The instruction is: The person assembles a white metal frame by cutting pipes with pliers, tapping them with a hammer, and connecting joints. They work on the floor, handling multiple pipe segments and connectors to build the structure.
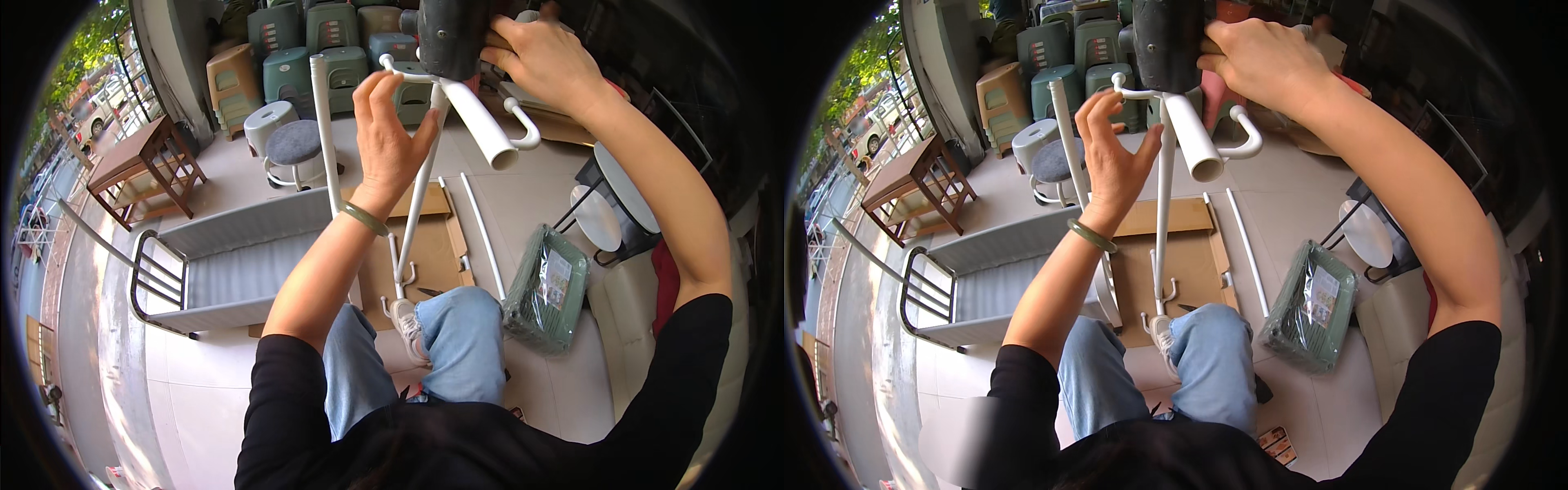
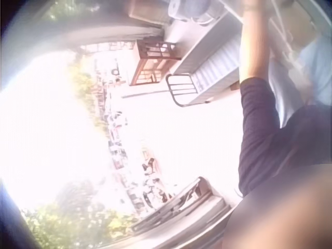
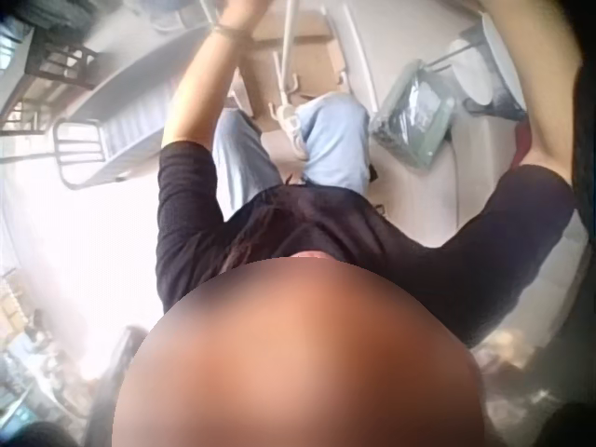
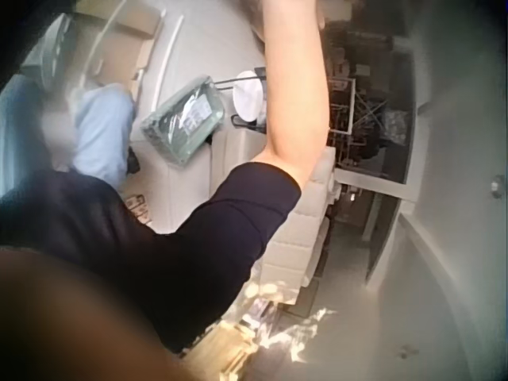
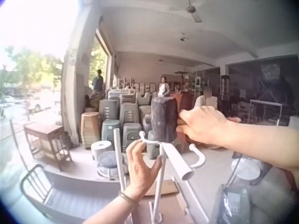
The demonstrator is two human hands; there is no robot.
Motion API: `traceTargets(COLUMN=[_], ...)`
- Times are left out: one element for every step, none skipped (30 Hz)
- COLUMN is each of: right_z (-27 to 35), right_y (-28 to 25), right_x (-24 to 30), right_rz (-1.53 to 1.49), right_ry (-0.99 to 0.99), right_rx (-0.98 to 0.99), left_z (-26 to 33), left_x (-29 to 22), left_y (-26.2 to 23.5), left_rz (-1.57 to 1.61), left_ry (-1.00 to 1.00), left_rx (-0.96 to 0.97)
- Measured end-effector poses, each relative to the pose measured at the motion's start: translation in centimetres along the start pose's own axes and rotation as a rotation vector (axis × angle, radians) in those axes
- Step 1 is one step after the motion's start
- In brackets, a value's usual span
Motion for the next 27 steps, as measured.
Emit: traceTargets(right_z=[0.0,0.1,0.0,0.0,0.0,0.0,0.0,-0.3,-0.6,-0.8,-0.9,-1.1,-1.0,-1.1,-0.8,-0.5,-0.2,0.1,0.0,0.1,-0.3,-0.5,-1.3,-1.6,-1.9,-1.9,-2.0], right_y=[-0.1,-0.2,-0.4,-0.7,-1.1,-1.5,-2.0,-2.5,-2.9,-3.3,-3.6,-3.8,-3.8,-3.7,-3.2,-2.6,-2.2,-1.7,-1.6,-1.7,-1.9,-2.5,-2.8,-3.3,-3.3,-3.5,-3.4], right_x=[0.0,0.1,0.3,0.4,0.4,0.4,0.2,0.2,0.2,0.0,0.0,-0.1,-0.2,0.1,0.3,0.7,0.8,1.0,0.9,0.7,0.2,-0.3,-0.3,-0.7,-0.9,-0.6,-0.5], right_rz=[-0.008,-0.023,-0.035,-0.036,-0.076,-0.108,-0.139,-0.138,-0.137,-0.136,-0.184,-0.233,-0.283,-0.336,-0.278,-0.221,-0.163,-0.076,-0.095,-0.111,-0.125,-0.134,-0.237,-0.264,-0.293,-0.321,-0.349], right_ry=[0.003,0.007,0.010,0.035,0.069,0.120,0.169,0.187,0.202,0.215,0.236,0.257,0.277,0.236,0.250,0.264,0.279,0.261,0.254,0.248,0.241,0.212,0.122,0.170,0.219,0.141,0.159], right_rx=[-0.004,0.003,0.000,0.035,0.038,0.090,0.141,0.110,0.088,0.072,0.024,-0.023,-0.070,-0.176,-0.093,-0.010,0.074,0.159,0.173,0.192,0.199,0.150,-0.034,-0.113,-0.189,-0.295,-0.377], left_z=[-1.0,-1.7,-2.3,-2.6,-2.8,-2.9,-2.7,-2.9,-2.8,-2.6,-2.5,-2.4,-2.4,-2.4,-2.4,-2.4,-2.4,-2.4,-2.4,-2.2,-2.3,-2.2,-2.0,-2.0,-1.9,-1.9,-1.9], left_x=[-0.1,0.1,0.3,0.3,0.4,0.5,0.6,0.6,0.6,0.6,0.8,0.9,1.0,1.1,1.2,1.3,1.4,1.5,1.5,1.5,1.6,1.6,1.6,1.7,1.7,1.8,1.8], left_y=[-0.2,-0.2,-0.1,-0.2,-0.1,-0.1,0.0,0.1,0.1,0.1,0.2,0.0,0.0,-0.1,-0.1,0.0,0.1,0.2,0.3,0.5,0.6,0.7,0.8,0.9,0.9,0.9,0.8], left_rz=[-0.080,-0.088,-0.097,-0.144,-0.179,-0.212,-0.254,-0.267,-0.285,-0.305,-0.305,-0.308,-0.313,-0.318,-0.300,-0.289,-0.282,-0.268,-0.260,-0.248,-0.244,-0.239,-0.242,-0.232,-0.229,-0.235,-0.225], left_ry=[0.102,0.048,-0.005,0.032,0.020,0.004,-0.038,0.028,0.058,0.070,0.071,0.060,0.048,0.079,0.066,0.054,0.037,0.036,0.030,0.020,0.036,0.044,0.042,0.048,0.048,0.049,0.043], left_rx=[0.052,0.180,0.308,0.316,0.321,0.328,0.352,0.306,0.283,0.267,0.257,0.254,0.251,0.226,0.236,0.243,0.256,0.247,0.247,0.247,0.236,0.228,0.223,0.213,0.209,0.206,0.208])
Point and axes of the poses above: each hand's wrist, its own z-axis away from the middle knuckle, its own y-axis out of the palm, x = y × z, the point moved 2 cm from there along -z, towards the middle knuckle, and after that the axes turned 6 degrees about z, right-handed, at the moved point
